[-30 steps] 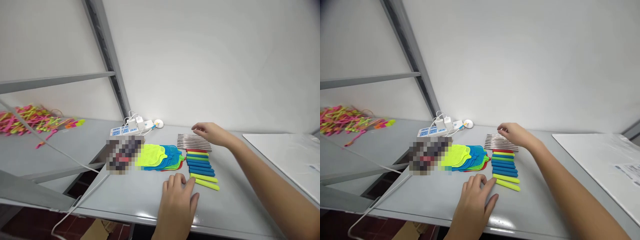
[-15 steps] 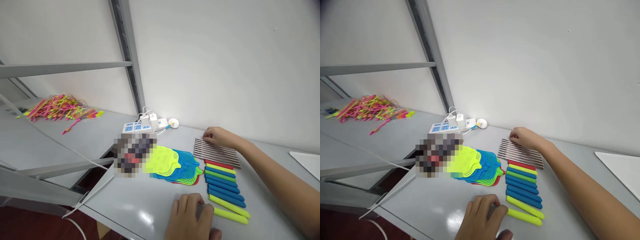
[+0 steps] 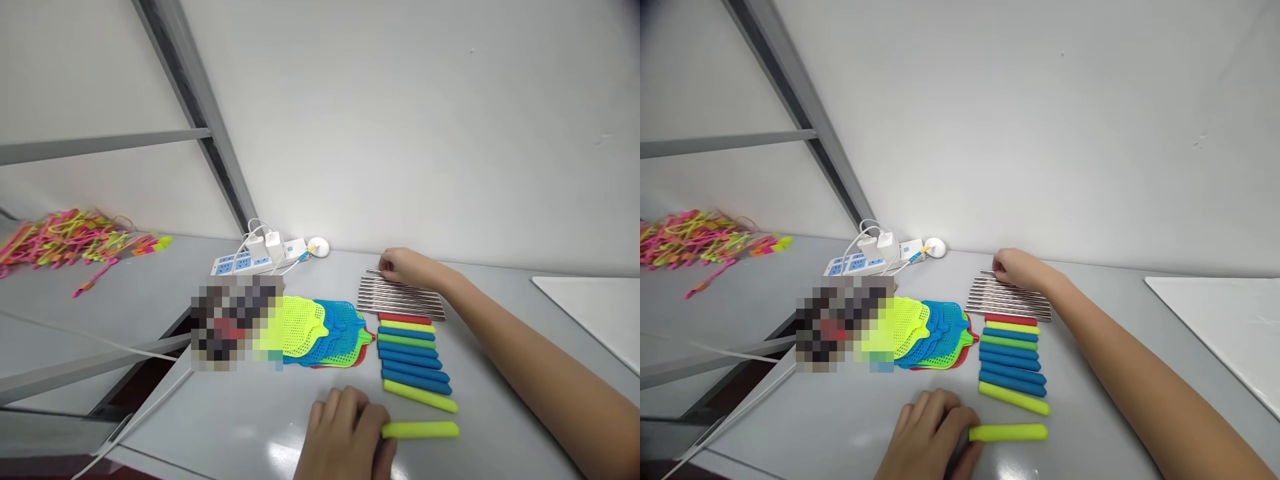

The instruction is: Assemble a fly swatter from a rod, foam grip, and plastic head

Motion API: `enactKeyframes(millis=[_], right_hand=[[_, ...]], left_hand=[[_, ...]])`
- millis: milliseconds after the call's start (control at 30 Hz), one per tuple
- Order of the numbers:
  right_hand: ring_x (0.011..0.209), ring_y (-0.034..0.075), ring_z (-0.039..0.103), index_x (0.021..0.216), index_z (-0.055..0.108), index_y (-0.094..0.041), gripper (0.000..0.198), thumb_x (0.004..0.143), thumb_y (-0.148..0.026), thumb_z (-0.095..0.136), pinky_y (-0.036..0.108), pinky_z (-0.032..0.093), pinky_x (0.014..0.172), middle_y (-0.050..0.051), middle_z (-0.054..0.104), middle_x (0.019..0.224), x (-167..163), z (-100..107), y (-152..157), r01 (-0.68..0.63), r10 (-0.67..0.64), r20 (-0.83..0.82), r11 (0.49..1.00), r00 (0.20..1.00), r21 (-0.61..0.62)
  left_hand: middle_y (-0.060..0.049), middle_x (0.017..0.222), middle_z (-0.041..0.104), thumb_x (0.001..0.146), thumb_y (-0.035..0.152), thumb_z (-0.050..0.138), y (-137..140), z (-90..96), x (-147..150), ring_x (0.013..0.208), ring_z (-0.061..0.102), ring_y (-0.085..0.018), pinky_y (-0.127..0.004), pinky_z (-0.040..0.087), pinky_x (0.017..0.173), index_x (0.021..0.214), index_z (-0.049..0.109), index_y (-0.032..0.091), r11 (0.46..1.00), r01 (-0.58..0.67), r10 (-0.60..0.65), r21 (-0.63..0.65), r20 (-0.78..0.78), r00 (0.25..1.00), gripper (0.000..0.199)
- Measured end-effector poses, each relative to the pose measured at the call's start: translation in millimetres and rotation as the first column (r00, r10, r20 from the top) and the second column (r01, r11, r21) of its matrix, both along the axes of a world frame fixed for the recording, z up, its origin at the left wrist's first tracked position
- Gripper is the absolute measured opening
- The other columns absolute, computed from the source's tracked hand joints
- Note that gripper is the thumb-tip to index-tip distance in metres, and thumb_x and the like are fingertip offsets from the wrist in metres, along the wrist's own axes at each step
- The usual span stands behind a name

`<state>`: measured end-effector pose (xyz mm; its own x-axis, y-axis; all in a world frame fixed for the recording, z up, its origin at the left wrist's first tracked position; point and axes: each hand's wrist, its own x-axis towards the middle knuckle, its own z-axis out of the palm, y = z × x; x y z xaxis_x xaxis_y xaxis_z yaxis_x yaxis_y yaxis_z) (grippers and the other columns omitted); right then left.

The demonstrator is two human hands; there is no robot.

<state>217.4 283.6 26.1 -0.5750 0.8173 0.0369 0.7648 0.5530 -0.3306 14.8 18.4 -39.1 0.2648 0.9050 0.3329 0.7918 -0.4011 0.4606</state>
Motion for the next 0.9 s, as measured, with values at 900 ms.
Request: enactKeyframes(millis=[900], right_hand=[[0.046,0.008,0.013,0.079,0.052,-0.024,0.022,0.091,-0.041,0.059,0.021,0.038,0.042,-0.01,0.016,0.057,20,58,-148,-0.093,-0.495,-0.868,0.863,0.032,-0.496]], left_hand=[[-0.004,0.089,0.062,0.094,0.031,0.048,119,101.9,25,0.082,0.057,-0.019,-0.031,0.046,0.075,0.099,0.063,0.02,0.895,0.404,-0.442,0.188,0.26,0.858,0.02]])
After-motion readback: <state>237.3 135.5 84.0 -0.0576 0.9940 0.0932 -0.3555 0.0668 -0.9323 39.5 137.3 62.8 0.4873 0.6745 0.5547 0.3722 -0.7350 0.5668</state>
